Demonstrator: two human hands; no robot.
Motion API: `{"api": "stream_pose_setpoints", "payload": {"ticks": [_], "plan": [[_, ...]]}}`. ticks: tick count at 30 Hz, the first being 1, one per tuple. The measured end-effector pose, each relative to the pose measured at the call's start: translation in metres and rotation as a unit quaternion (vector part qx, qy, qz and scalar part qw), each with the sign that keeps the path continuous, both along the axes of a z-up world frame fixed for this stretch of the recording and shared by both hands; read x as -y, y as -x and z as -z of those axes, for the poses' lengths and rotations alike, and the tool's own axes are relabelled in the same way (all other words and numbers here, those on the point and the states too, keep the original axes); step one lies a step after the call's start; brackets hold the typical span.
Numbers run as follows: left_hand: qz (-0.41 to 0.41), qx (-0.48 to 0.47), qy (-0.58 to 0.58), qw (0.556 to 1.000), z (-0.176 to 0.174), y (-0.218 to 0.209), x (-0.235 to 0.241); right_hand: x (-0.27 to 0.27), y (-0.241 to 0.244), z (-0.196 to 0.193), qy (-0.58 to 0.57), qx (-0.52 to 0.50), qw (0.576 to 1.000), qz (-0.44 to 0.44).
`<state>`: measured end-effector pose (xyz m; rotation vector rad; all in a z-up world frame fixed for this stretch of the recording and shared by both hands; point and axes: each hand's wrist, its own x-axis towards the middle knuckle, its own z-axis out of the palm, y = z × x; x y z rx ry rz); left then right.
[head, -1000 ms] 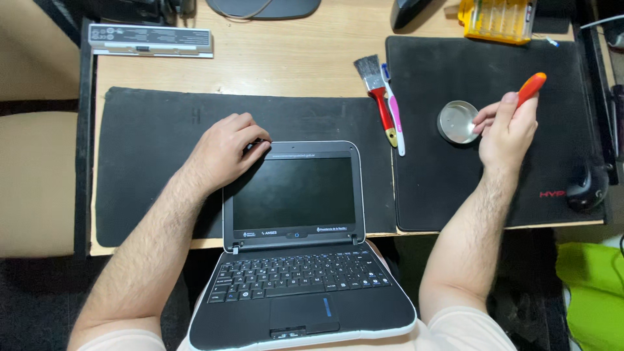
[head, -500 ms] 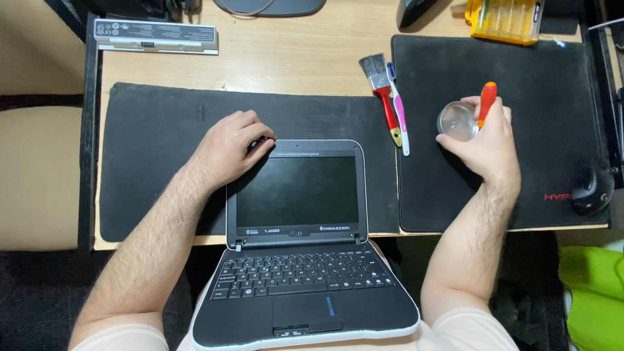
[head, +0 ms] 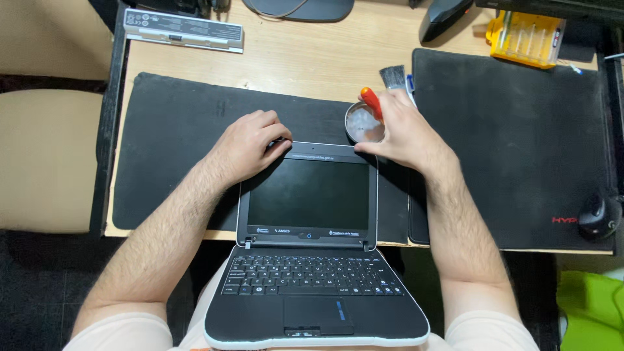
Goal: The person removes the battery from the back of a white laptop and places it on the desk. They then flip the laptop over, open the lid, and use a screwdriver to remove screws from the screen bezel. Finally, they detach and lift off the screen bezel.
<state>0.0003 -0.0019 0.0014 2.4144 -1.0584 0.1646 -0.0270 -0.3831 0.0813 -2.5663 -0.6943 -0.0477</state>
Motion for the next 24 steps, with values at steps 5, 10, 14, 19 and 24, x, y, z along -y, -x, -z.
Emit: {"api": "stream_pose_setpoints", "payload": {"ticks": [5,10,14,19,24], "plan": [[-0.001,-0.012,0.001,1.000,0.002,-0.002,-0.002,0.002,-0.012,0.026,-0.009,-0.004,1.000,-0.018],[-0.005,-0.072,0.039,0.997,-0.018,-0.013,-0.016,0.016,-0.010,0.040,-0.057,0.009,0.998,0.004],[-0.017,-0.215,0.076,0.973,-0.051,-0.028,-0.048,0.002,-0.009,0.035,-0.123,0.037,0.992,-0.012],[-0.030,-0.355,0.002,0.934,-0.066,-0.034,-0.069,-0.080,-0.002,0.010,-0.260,-0.060,0.963,-0.043],[0.007,-0.414,0.062,0.908,-0.055,-0.038,-0.075,-0.160,-0.013,0.004,-0.308,-0.118,0.936,-0.121]]}}
